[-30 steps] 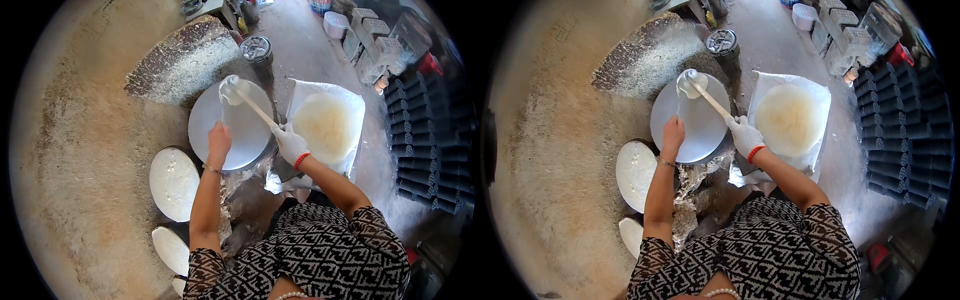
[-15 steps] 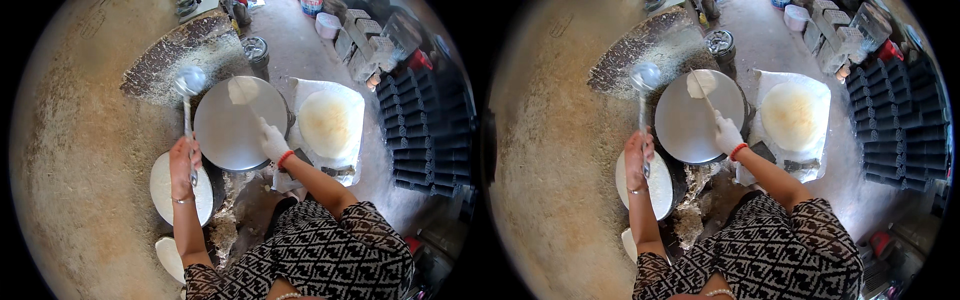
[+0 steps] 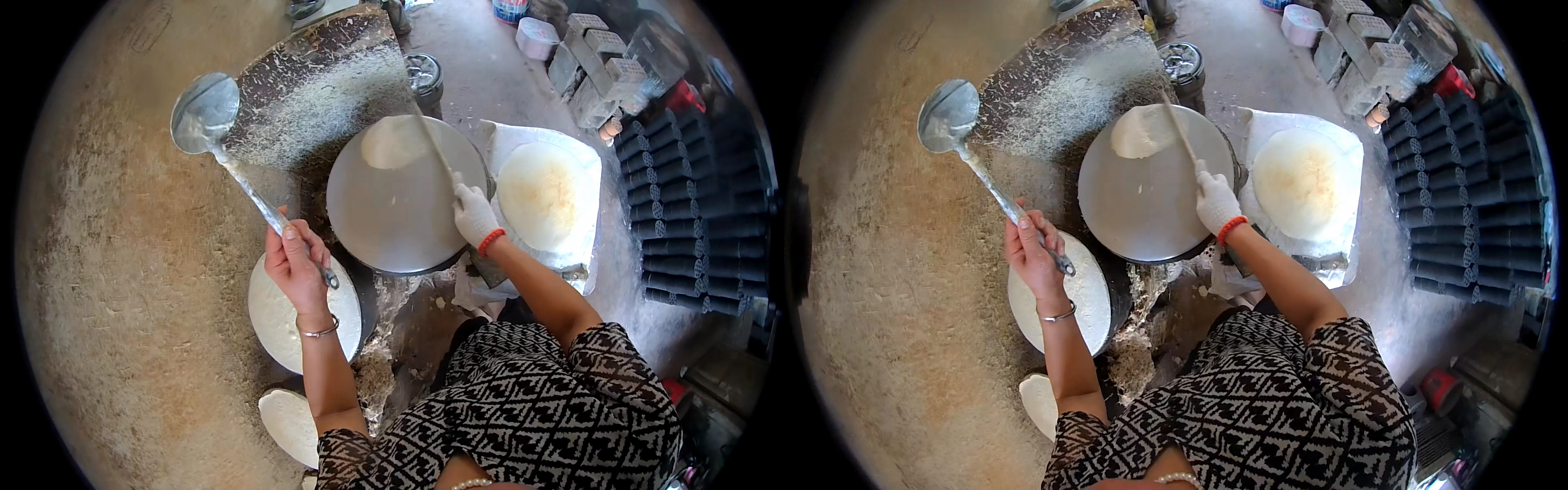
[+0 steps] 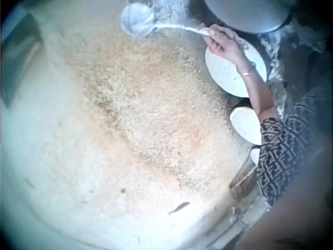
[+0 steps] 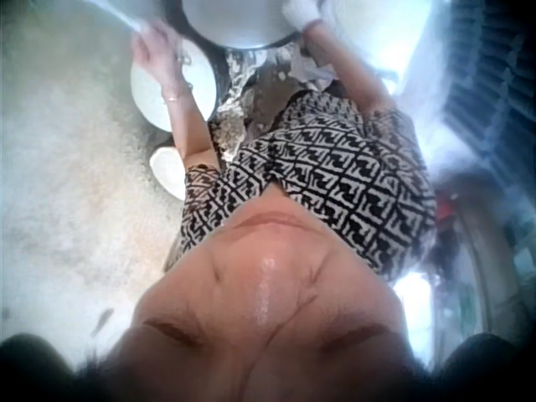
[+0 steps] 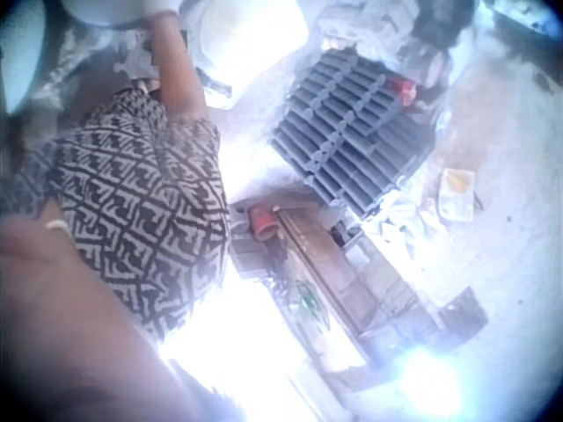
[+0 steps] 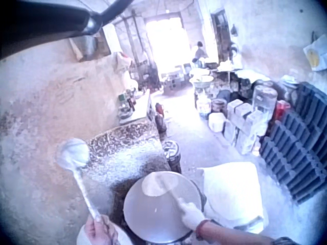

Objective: The person spreads batter onto multiple heated circular plates using a ladle and a wooden stick, then flips and removes the cooked crepes by hand.

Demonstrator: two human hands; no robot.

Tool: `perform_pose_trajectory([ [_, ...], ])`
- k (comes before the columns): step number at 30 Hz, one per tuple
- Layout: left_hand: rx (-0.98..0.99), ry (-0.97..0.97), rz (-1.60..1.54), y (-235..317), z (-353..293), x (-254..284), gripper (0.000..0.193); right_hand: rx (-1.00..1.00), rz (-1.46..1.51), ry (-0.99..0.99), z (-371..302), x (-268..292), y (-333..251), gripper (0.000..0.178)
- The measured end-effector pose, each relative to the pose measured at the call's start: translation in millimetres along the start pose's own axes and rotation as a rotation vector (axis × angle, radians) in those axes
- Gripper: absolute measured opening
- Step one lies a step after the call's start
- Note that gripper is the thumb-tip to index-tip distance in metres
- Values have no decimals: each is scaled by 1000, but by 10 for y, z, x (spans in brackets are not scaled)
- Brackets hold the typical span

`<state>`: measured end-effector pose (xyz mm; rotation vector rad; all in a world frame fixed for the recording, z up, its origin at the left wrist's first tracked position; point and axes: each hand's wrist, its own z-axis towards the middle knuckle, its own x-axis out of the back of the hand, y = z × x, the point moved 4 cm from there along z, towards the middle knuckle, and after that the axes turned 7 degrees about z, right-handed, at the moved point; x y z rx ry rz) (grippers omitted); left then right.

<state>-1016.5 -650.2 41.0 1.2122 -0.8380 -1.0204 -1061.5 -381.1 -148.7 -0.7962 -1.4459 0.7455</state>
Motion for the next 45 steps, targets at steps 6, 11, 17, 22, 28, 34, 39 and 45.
perform_pose_trajectory([
  [6, 513, -104, -82, -171, -353, 234, 28, 154, 12, -222, -45, -282, -364, 48],
  [11, 637, -65, -8, -262, -976, 568, 31, 82, -118, -121, 234, 32, -30, 49],
  [17, 795, -33, -22, -333, -1668, 717, 30, 220, -68, -336, -281, -114, -193, 45],
  [22, 902, -14, 61, -307, -2233, 747, 28, 44, -90, -107, -337, 88, -76, 44],
  [28, 1008, 31, -19, -291, -3065, 666, 27, 304, -66, -281, -250, -60, -63, 50],
  [34, 1176, 264, -73, -618, -3916, 521, 32, 776, -164, -362, 822, -369, 117, 52],
  [39, 1183, 475, 46, -707, -4622, 378, 38, 692, -14, -572, 392, 197, -67, 46],
  [45, 1174, 612, -437, -887, -4787, 192, 30, 497, -189, -628, 1026, -111, -296, 37],
])
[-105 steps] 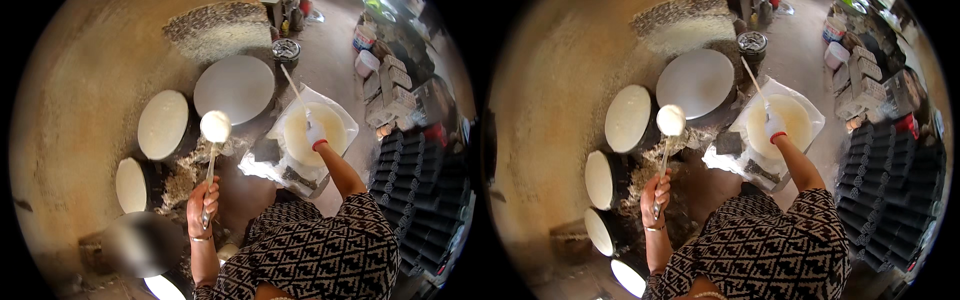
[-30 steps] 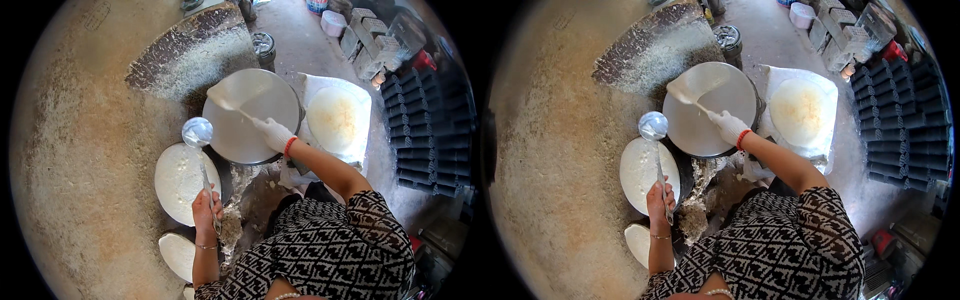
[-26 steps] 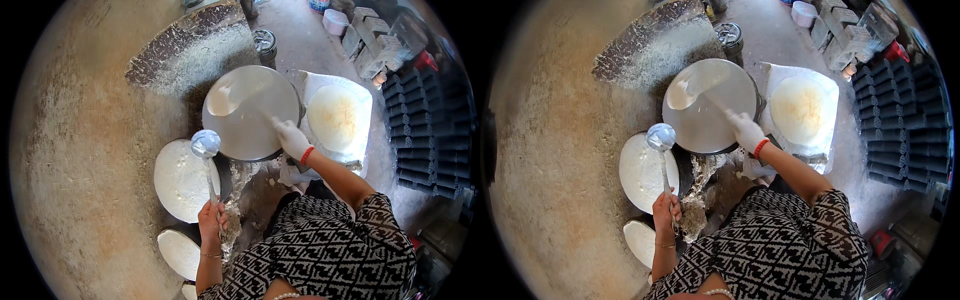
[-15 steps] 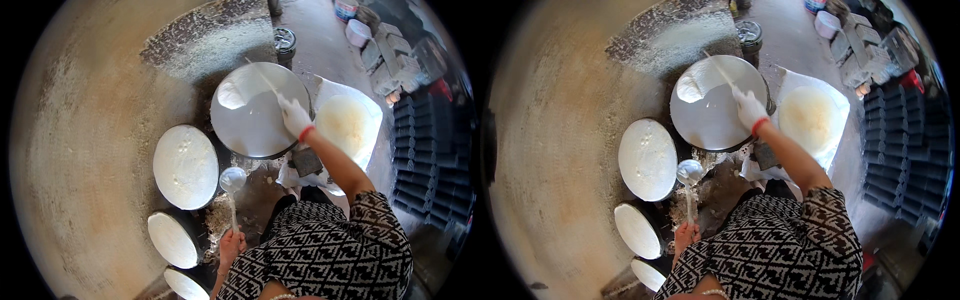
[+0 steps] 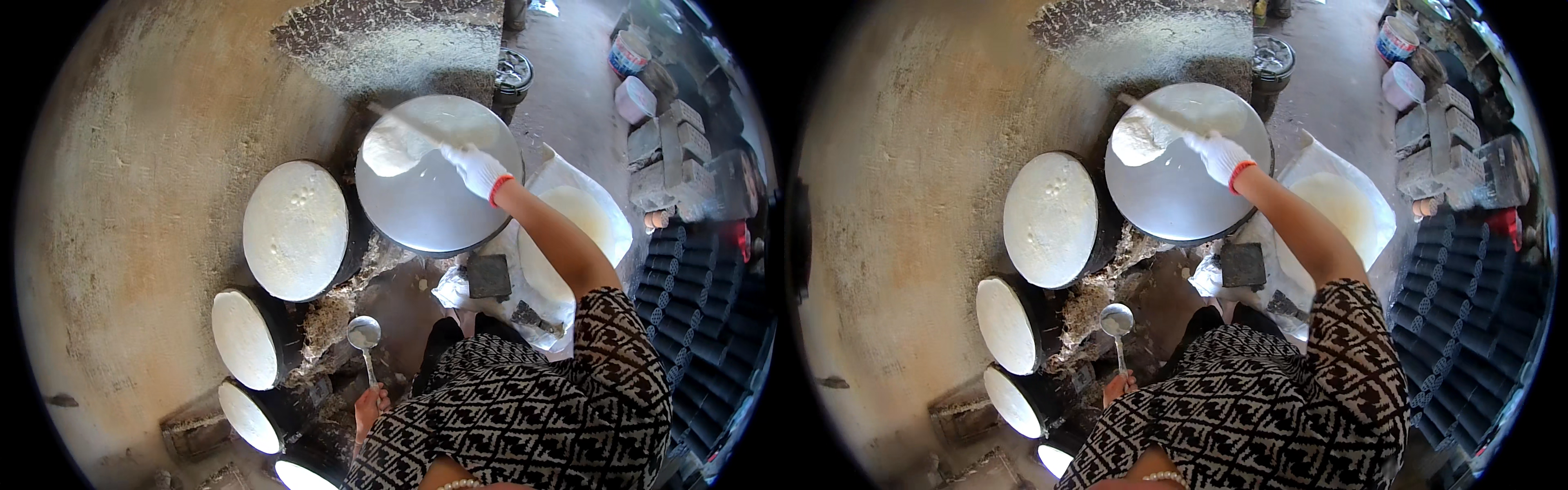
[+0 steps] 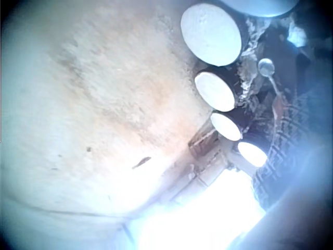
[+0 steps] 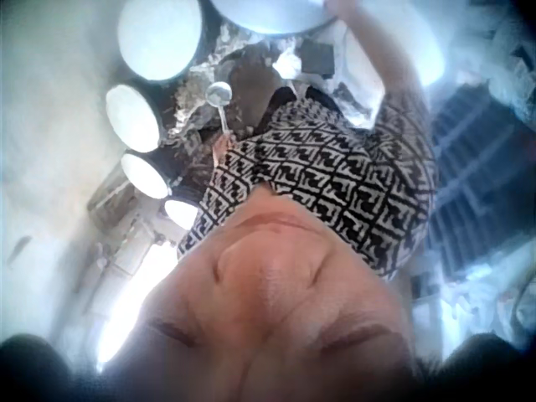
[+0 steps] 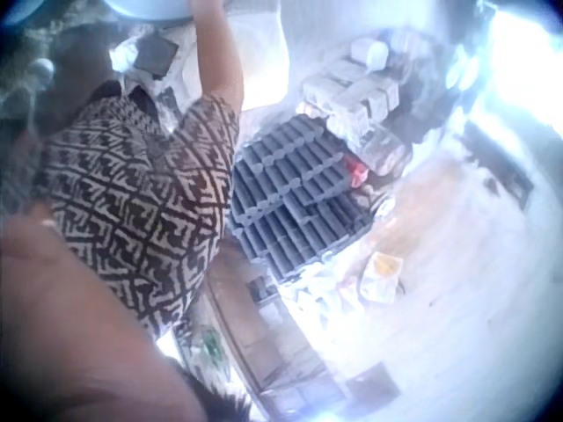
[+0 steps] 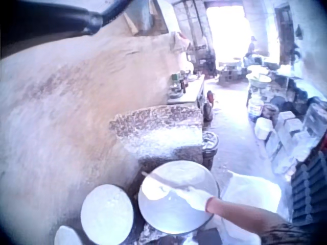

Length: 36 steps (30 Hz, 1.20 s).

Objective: The person spreads batter onto multiple heated circular plates using a ladle and a wooden stick, then flips and removes the cooked crepes by hand.

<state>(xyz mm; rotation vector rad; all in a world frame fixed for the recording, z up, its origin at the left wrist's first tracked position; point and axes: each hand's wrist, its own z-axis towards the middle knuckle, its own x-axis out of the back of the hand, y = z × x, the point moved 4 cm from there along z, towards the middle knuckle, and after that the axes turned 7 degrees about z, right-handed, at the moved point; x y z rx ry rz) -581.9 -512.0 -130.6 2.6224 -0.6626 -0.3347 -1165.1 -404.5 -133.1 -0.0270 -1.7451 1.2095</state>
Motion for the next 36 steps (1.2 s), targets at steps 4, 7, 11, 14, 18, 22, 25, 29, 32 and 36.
perform_pose_trajectory([
  [4, 8, 137, 1, -113, -38, -125, 27, 447, 129, -107, -571, -15, -48, 42],
  [7, -20, 119, 50, -96, -72, -206, 27, 151, 59, -76, -503, 46, 161, 45],
  [11, 37, 96, 43, -81, -36, -318, 29, 250, -58, -26, 96, 0, 38, 45],
  [14, 24, 33, 11, -272, 42, -183, 31, 435, -40, -221, -204, -162, 113, 40],
  [18, 24, 136, -25, -387, -103, -230, 32, 359, -20, -348, -522, 179, 477, 36],
  [22, 4, 148, -51, -481, -187, -331, 29, 415, 81, -126, 96, 106, 114, 31],
  [25, 2, 120, -57, -502, -192, -300, 27, 577, -79, -306, 241, -91, 206, 30],
  [29, 13, 158, -62, -512, -289, -311, 27, 494, -93, -539, -346, 621, 280, 32],
  [32, 53, 165, -49, -430, -223, -261, 27, 287, 74, -435, -588, 852, 319, 33],
  [36, 101, 68, -22, -362, 30, -4, 28, 283, 47, -323, -937, 638, 414, 37],
])
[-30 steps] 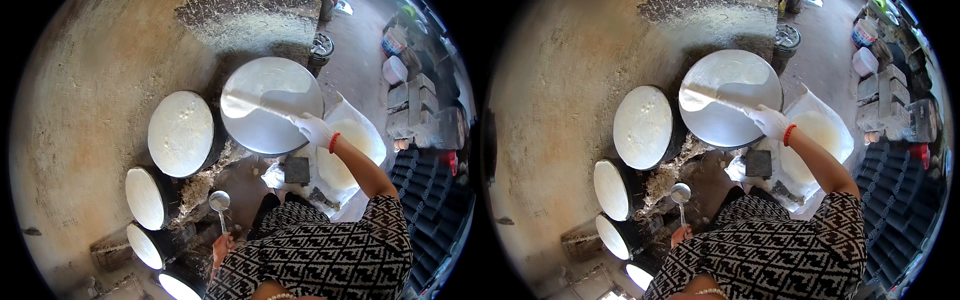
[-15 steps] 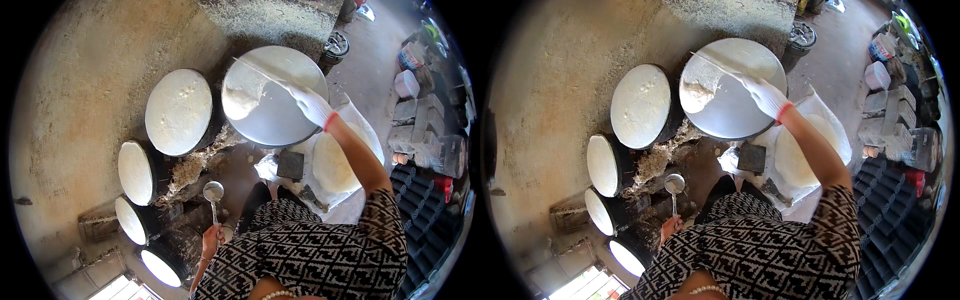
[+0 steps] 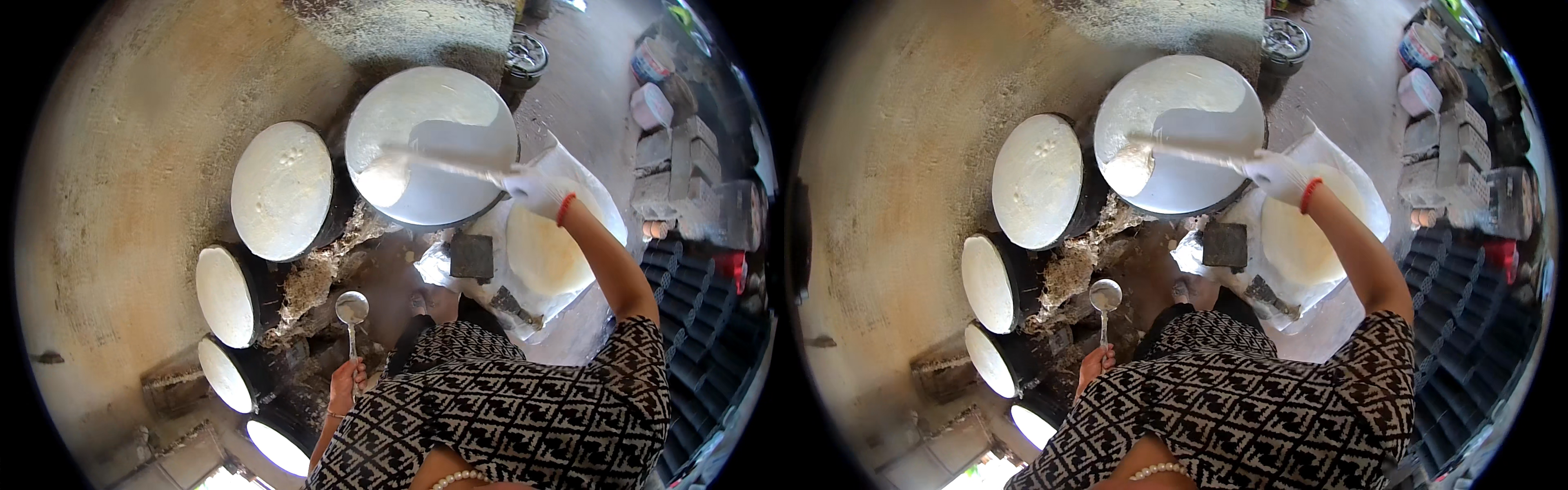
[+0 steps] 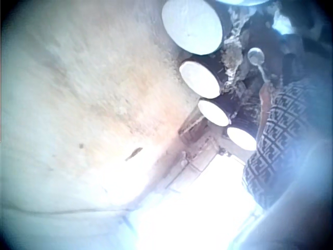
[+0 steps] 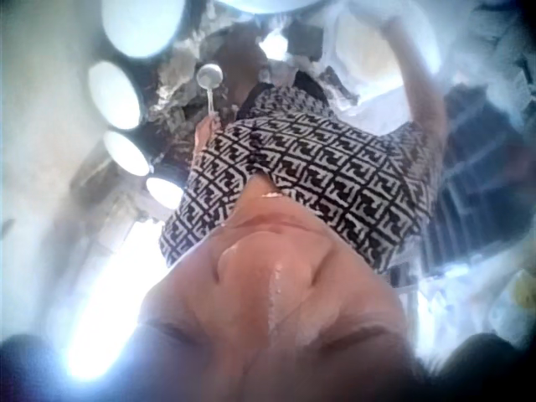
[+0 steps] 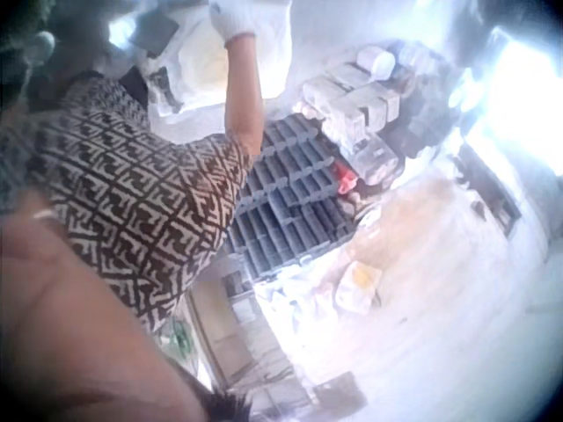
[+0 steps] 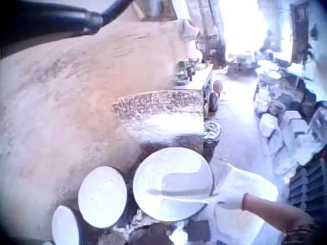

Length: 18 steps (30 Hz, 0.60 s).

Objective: The person spreads batter onto multiple heated circular plates using a ladle and a wooden stick, then flips and removes the cooked crepes by hand.

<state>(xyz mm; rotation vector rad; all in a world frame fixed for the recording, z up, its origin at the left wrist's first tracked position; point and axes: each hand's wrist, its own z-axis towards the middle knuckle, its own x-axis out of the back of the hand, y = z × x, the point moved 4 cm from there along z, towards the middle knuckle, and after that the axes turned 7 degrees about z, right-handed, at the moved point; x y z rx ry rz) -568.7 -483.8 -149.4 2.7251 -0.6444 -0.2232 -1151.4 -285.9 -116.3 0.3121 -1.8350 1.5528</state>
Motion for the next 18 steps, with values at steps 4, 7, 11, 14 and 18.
perform_pose_trajectory([
  [4, -23, -108, 5, 151, 46, 148, 29, -101, 16, 141, -713, -342, -143, 37],
  [7, -37, -41, 118, 210, 42, 390, 31, -446, 38, 490, -727, -694, -535, 23],
  [11, -44, -31, 276, 198, 90, 912, 32, -304, 350, 760, -105, -1593, -1068, 21],
  [14, -5, -121, 144, -6, 313, 1537, 31, -430, 934, 706, 877, -2559, -1467, 22],
  [18, -5, -94, 185, 103, 191, 1687, 30, -548, 1652, 886, 1668, -2940, -1759, 19],
])
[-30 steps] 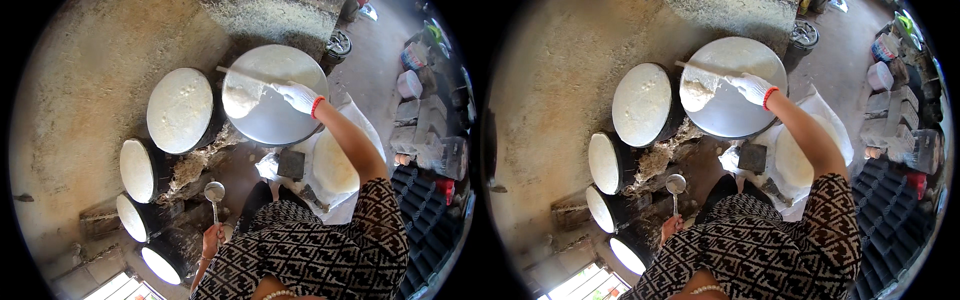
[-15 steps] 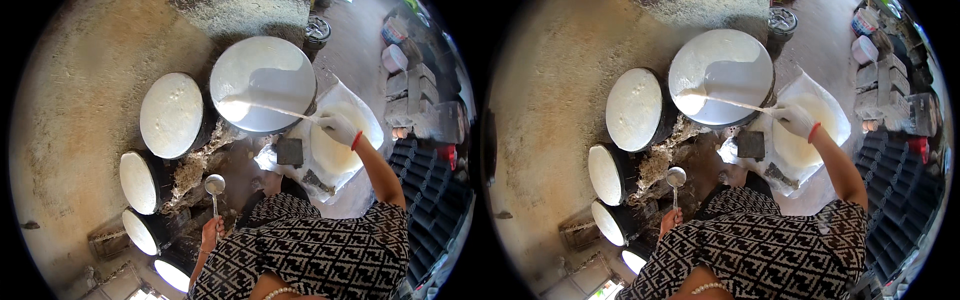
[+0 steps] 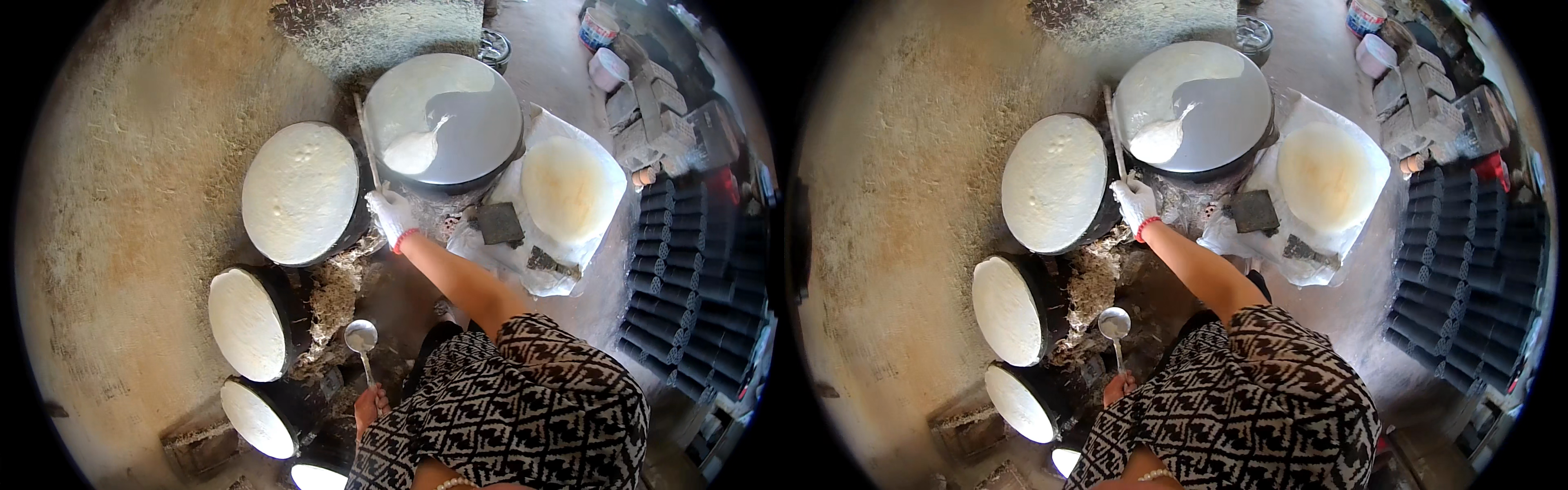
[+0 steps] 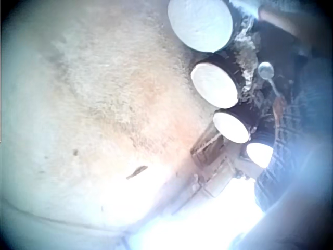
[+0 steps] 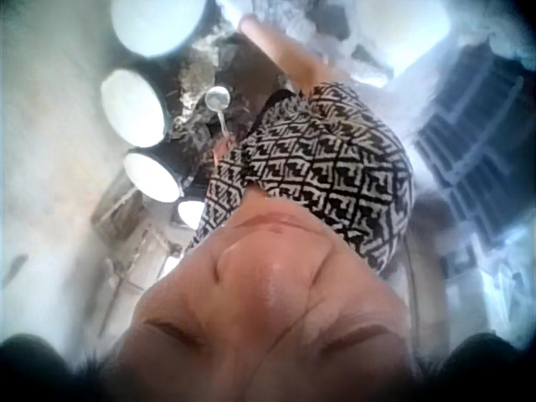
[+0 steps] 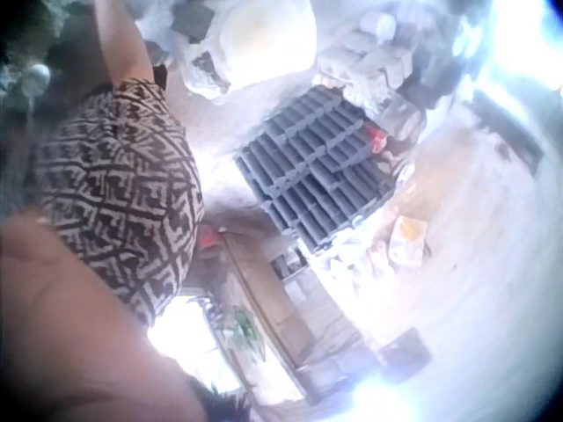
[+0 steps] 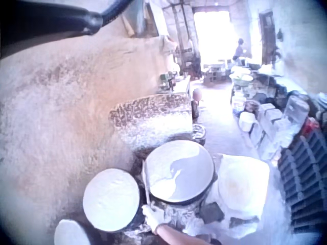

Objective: The person spreads batter onto multiple heated circular plates using a ladle and a wooden stick, then flips and removes the cooked crepes by hand.

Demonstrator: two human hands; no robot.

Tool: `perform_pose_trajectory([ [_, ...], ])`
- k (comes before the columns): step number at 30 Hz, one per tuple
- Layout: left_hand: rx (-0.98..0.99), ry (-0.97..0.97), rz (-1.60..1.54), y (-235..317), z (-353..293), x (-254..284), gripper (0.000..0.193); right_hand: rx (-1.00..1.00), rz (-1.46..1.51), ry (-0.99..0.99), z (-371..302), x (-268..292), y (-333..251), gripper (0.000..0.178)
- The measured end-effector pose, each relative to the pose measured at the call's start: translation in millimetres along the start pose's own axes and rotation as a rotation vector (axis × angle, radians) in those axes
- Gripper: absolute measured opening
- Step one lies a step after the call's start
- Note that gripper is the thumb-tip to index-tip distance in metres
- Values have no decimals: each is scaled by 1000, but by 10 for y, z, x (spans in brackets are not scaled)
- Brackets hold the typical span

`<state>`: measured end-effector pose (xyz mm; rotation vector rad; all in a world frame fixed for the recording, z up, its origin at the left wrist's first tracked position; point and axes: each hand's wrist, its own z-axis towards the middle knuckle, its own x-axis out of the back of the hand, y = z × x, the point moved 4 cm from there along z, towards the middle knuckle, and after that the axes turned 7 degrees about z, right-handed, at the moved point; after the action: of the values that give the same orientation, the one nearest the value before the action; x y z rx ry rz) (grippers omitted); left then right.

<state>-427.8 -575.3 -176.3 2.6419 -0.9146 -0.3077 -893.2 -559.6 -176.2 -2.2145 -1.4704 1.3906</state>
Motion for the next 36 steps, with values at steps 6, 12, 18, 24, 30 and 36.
perform_pose_trajectory([
  [6, -15, -329, -70, -569, 482, 1157, 29, 80, -10, 169, -647, 487, 79, 15],
  [12, 80, -268, -145, -196, 295, 941, 27, 1082, -910, 384, -434, 750, -9, 22],
  [18, -18, -184, 62, 99, 107, 689, 29, 774, -923, 254, -609, 1082, -170, 45],
  [24, 5, -309, 65, 57, 465, 732, 35, 627, -904, 377, -692, 1222, -769, 46],
  [30, -1, -241, -3, 38, 449, 369, 37, 646, -1384, 193, -850, 1315, -702, 46],
  [36, -38, -204, 8, -82, 232, -315, 36, 780, -1321, 233, -662, 1890, -1695, 48],
])
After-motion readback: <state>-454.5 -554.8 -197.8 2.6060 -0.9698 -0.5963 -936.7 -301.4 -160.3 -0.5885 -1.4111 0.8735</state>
